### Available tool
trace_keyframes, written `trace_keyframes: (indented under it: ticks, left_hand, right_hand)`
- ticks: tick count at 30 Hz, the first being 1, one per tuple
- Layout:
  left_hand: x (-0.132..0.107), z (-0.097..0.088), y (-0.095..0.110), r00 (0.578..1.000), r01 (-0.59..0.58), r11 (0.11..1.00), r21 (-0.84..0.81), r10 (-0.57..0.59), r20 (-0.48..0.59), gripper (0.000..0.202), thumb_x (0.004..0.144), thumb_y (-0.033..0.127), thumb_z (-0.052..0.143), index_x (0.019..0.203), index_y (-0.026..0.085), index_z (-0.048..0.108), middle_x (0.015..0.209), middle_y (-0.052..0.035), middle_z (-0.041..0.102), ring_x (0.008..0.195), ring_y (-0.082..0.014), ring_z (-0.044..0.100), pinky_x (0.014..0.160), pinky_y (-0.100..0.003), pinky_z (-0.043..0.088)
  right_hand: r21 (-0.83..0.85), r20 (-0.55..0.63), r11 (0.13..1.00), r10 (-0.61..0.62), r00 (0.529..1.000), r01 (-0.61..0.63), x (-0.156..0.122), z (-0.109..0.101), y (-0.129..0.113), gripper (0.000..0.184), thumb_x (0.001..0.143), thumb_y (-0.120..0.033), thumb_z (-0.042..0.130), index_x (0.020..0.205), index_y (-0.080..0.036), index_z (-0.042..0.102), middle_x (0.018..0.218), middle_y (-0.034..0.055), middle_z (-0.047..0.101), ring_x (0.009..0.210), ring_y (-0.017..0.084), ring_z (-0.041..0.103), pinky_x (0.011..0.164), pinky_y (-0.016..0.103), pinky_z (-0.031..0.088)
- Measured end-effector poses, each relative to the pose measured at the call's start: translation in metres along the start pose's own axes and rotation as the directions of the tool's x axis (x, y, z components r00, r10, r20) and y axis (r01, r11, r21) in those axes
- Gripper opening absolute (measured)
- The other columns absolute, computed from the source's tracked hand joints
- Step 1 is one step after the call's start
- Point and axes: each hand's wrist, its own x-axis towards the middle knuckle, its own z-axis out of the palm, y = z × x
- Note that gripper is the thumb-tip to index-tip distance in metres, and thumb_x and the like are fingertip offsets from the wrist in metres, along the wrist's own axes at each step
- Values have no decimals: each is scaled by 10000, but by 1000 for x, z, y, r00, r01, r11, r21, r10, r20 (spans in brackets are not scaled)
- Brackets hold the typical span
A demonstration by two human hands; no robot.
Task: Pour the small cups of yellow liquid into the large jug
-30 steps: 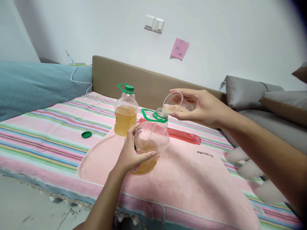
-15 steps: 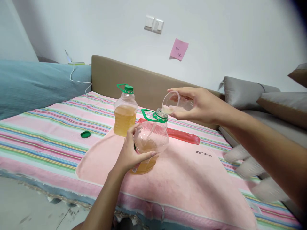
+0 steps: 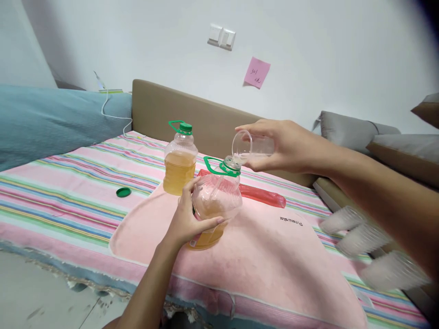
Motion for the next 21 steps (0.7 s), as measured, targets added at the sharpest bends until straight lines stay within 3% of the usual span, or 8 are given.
trace_keyframes:
  ticks: [6, 11, 15, 21]
  left_hand:
    - [-1, 0, -1, 1000, 7, 1000, 2, -7, 3, 1113, 675, 549, 973, 1574, 346, 349, 1608, -128, 448, 1522, -415, 434, 1263, -632, 365]
    - [-1, 1, 0, 1000, 9, 1000, 1, -9, 6, 1125, 678, 551, 972, 1583, 358, 332, 1619, -124, 443, 1522, -416, 434, 1255, -635, 372]
    - [-2, 0, 0, 1000, 20, 1000, 1, -20, 7, 1149, 673, 545, 976, 1600, 359, 323, 1610, -131, 452, 1521, -426, 433, 1245, -640, 380]
    - [-1, 0, 0, 1000, 3, 1000, -10, -3, 3, 1138, 673, 547, 976, 1591, 350, 333, 1620, -123, 439, 1525, -407, 429, 1262, -621, 364]
  right_hand:
    - [-142, 52, 987, -74, 996, 81, 8, -3, -7, 598, 771, -286, 911, 1349, -268, 758, 1250, 58, 713, 1091, 347, 682, 949, 424, 568]
    - [-254, 104, 955, -130, 986, 153, 16, -5, -18, 483, 742, -242, 951, 1200, -270, 799, 1171, 37, 707, 1043, 315, 675, 915, 384, 527]
    - [-309, 123, 935, -142, 982, 174, 21, -6, -25, 566, 688, -191, 972, 1217, -264, 785, 1154, 38, 696, 1012, 303, 666, 873, 360, 503]
    - [-458, 196, 848, -197, 961, 267, 24, -5, -29, 507, 754, -254, 945, 1227, -228, 763, 1219, 63, 672, 1061, 302, 644, 859, 347, 491]
